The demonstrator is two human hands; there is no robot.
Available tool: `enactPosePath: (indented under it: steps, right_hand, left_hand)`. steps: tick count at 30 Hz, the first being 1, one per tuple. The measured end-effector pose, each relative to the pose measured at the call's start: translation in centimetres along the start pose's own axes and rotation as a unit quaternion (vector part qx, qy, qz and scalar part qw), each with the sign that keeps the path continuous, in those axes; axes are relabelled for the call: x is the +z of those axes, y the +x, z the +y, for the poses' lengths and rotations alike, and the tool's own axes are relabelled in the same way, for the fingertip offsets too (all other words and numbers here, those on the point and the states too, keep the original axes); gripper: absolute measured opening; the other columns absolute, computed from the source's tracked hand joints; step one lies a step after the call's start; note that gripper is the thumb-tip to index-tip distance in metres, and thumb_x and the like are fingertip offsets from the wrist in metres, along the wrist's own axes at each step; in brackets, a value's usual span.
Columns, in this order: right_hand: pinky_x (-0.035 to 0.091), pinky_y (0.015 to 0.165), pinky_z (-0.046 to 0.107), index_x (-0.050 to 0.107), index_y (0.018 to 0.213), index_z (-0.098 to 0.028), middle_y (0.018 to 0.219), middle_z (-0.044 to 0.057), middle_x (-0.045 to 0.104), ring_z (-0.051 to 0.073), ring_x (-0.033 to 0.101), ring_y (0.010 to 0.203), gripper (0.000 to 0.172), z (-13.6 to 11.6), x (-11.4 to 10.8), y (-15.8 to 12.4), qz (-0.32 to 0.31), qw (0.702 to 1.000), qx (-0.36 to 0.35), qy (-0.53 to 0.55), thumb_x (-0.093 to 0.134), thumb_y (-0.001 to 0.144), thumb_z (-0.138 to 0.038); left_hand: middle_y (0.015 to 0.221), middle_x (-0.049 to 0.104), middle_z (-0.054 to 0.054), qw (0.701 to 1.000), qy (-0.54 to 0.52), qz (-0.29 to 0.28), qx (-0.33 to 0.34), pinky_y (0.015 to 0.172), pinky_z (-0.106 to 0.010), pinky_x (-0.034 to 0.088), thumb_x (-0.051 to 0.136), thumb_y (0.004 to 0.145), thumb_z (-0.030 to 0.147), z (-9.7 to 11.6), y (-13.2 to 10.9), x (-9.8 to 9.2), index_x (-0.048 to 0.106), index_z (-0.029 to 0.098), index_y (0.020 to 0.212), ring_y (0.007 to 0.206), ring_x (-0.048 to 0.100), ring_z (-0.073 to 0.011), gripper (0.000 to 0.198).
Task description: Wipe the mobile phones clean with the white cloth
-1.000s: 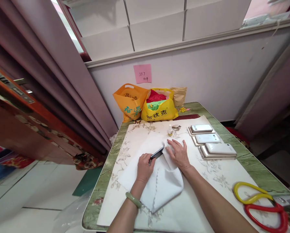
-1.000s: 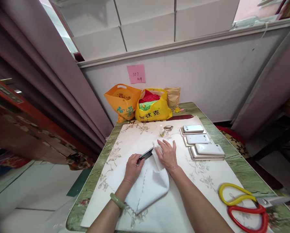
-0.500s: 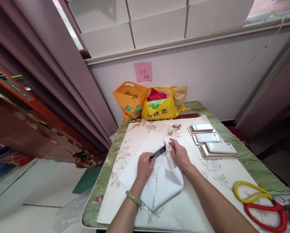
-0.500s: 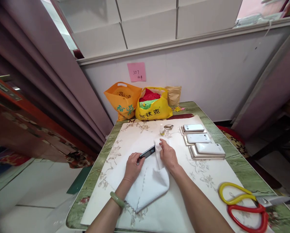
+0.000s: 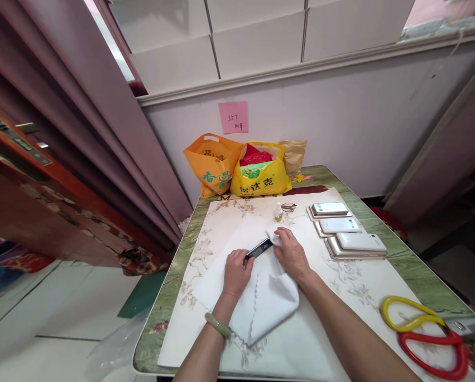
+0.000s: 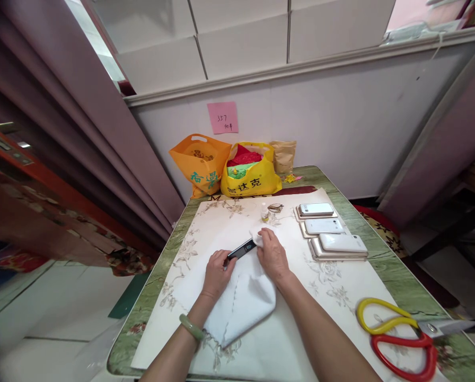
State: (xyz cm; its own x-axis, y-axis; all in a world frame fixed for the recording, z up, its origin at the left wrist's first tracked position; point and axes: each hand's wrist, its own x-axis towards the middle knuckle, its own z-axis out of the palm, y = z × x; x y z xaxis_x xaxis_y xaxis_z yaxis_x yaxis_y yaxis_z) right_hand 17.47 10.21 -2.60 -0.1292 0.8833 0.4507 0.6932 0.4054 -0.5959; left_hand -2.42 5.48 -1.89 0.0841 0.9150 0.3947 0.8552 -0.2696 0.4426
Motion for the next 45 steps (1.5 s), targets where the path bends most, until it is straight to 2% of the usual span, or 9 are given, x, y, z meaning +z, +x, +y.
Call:
enactPosePath:
  steps: [6, 10, 13, 16, 20, 24, 29, 35, 45]
  right_hand:
    - [0.05, 0.08, 0.033, 0.053, 0.113, -0.019, 0.099, 0.007, 0.066, 0.022, 0.064, 0.089, 0.043, 1.6, 0.1, 0.4, 0.051, 0.995, 0.067, 0.048, 0.042, 0.073, -0.01]
    - [0.049, 0.074, 0.029, 0.056, 0.111, -0.023, 0.093, 0.002, 0.07, 0.02, 0.066, 0.079, 0.041, 1.5, -0.1, 0.4, 0.014, 0.995, 0.078, 0.065, 0.04, 0.075, -0.013]
    - [0.049, 0.077, 0.03, 0.057, 0.117, -0.026, 0.101, 0.002, 0.07, 0.02, 0.066, 0.086, 0.04, 1.0, 0.0, 0.3, -0.027, 0.998, 0.038, 0.041, 0.044, 0.08, -0.018]
    - [0.045, 0.09, 0.037, 0.056, 0.123, -0.025, 0.107, 0.005, 0.07, 0.023, 0.063, 0.098, 0.041, 0.8, 0.2, 0.2, -0.024, 1.0, -0.009, 0.006, 0.051, 0.082, -0.025]
    - [0.02, 0.112, 0.052, 0.059, 0.118, -0.022, 0.111, 0.006, 0.069, 0.025, 0.053, 0.121, 0.037, 0.8, 0.5, 0.1, -0.003, 0.998, -0.049, -0.035, 0.046, 0.084, -0.016]
    - [0.006, 0.114, 0.059, 0.061, 0.112, -0.022, 0.109, 0.005, 0.07, 0.025, 0.048, 0.129, 0.034, 0.7, 0.6, 0.1, 0.0, 0.998, -0.03, -0.053, 0.042, 0.085, -0.013]
    - [0.016, 0.114, 0.055, 0.057, 0.121, -0.024, 0.119, 0.005, 0.067, 0.021, 0.05, 0.128, 0.036, 0.9, 0.6, 0.2, 0.019, 0.999, -0.022, 0.022, 0.039, 0.09, -0.019]
    - [0.014, 0.113, 0.057, 0.058, 0.122, -0.022, 0.116, 0.008, 0.069, 0.022, 0.055, 0.123, 0.038, 0.6, 1.1, -0.1, 0.024, 0.999, -0.028, -0.021, 0.038, 0.091, -0.016]
    - [0.027, 0.112, 0.048, 0.058, 0.125, -0.022, 0.115, 0.006, 0.069, 0.02, 0.056, 0.122, 0.038, 1.0, 1.2, -0.1, 0.049, 0.996, -0.078, 0.008, 0.037, 0.094, -0.016]
  left_hand:
    - [0.081, 0.062, -0.004, 1.0, 0.002, -0.001, -0.002, 0.075, -0.035, 0.043, 0.052, 0.089, 0.027, 0.0, 0.0, 0.0, 0.059, 0.021, 0.089, 0.08, 0.056, -0.021, 0.01]
    - [0.081, 0.062, -0.004, 1.0, 0.006, 0.001, 0.0, 0.075, -0.036, 0.043, 0.052, 0.088, 0.027, 0.0, 0.0, -0.1, 0.059, 0.021, 0.089, 0.08, 0.057, -0.0213, 0.01]
    - [0.081, 0.063, -0.004, 1.0, 0.007, 0.001, 0.0, 0.075, -0.035, 0.043, 0.052, 0.089, 0.027, 0.0, -0.1, -0.1, 0.059, 0.021, 0.09, 0.08, 0.057, -0.0212, 0.01]
    - [0.08, 0.063, -0.003, 1.0, 0.007, 0.004, 0.004, 0.074, -0.035, 0.043, 0.052, 0.088, 0.027, 0.0, -0.1, 0.0, 0.06, 0.021, 0.089, 0.079, 0.057, -0.0209, 0.009]
    - [0.08, 0.063, -0.003, 1.0, 0.007, 0.007, 0.008, 0.074, -0.035, 0.043, 0.053, 0.088, 0.027, 0.0, 0.0, 0.0, 0.06, 0.021, 0.088, 0.08, 0.057, -0.0208, 0.009]
    - [0.081, 0.063, -0.003, 1.0, 0.006, 0.008, 0.008, 0.074, -0.035, 0.043, 0.053, 0.088, 0.027, 0.1, 0.0, -0.1, 0.06, 0.021, 0.089, 0.08, 0.056, -0.0204, 0.009]
    - [0.081, 0.063, -0.003, 1.0, -0.012, 0.005, 0.001, 0.076, -0.035, 0.043, 0.055, 0.087, 0.027, 0.1, 0.0, -0.1, 0.061, 0.021, 0.089, 0.08, 0.057, -0.0205, 0.008]
    - [0.082, 0.064, -0.004, 1.0, -0.004, 0.0, 0.0, 0.076, -0.036, 0.042, 0.054, 0.088, 0.027, 0.1, 0.0, 0.0, 0.06, 0.021, 0.089, 0.081, 0.056, -0.0211, 0.009]
    - [0.082, 0.063, -0.004, 1.0, 0.007, -0.001, -0.002, 0.075, -0.035, 0.042, 0.054, 0.088, 0.027, 0.1, 0.0, -0.1, 0.059, 0.021, 0.088, 0.08, 0.057, -0.0211, 0.008]
